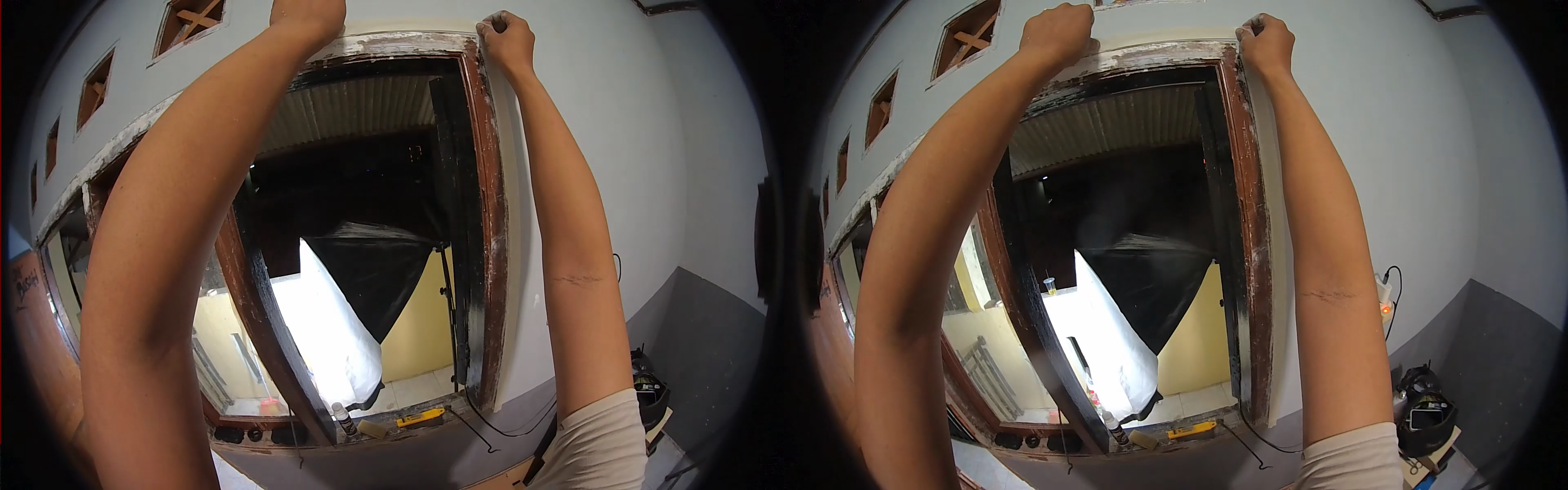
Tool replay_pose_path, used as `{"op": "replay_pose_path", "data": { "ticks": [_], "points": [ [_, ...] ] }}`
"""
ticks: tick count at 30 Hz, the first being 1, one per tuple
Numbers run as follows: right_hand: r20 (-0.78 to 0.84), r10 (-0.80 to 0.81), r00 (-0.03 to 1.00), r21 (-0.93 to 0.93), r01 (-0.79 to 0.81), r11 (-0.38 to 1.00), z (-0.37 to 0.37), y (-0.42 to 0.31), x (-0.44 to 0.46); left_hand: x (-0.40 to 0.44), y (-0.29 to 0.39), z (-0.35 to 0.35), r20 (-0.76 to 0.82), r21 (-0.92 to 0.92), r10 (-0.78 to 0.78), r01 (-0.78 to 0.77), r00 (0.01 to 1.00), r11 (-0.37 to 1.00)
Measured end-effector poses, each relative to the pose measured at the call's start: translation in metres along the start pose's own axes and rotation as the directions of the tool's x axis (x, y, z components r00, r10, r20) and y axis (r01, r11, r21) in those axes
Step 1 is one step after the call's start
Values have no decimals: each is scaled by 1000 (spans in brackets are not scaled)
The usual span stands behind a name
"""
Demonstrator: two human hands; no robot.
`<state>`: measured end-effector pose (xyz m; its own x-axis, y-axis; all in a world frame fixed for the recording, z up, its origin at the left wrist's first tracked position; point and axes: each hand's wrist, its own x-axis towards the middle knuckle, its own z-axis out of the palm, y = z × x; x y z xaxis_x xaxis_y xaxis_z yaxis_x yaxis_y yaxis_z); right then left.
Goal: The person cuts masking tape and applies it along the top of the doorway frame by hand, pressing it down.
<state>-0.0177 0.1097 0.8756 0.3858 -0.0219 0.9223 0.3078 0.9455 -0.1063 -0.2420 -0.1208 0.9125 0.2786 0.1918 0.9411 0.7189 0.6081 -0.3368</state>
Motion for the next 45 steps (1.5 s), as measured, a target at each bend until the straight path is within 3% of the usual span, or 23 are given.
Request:
{"op": "replay_pose_path", "data": {
  "ticks": [6,28,37,45],
  "points": [
    [-14,-16,1000,-8,16,1000,0,2,1,-1,-1,2,-54,4,9,-9,998,1000],
    [-10,-16,1000,-34,15,999,2,6,6,-3,3,-3,11,24,40,-41,999,999],
    [60,69,996,76,-74,994,1,16,12,-1,5,3,-47,25,26,-25,999,999],
    [24,9,1000,16,-9,1000,7,22,15,1,4,6,-44,23,18,-17,999,1000]
  ]
}}
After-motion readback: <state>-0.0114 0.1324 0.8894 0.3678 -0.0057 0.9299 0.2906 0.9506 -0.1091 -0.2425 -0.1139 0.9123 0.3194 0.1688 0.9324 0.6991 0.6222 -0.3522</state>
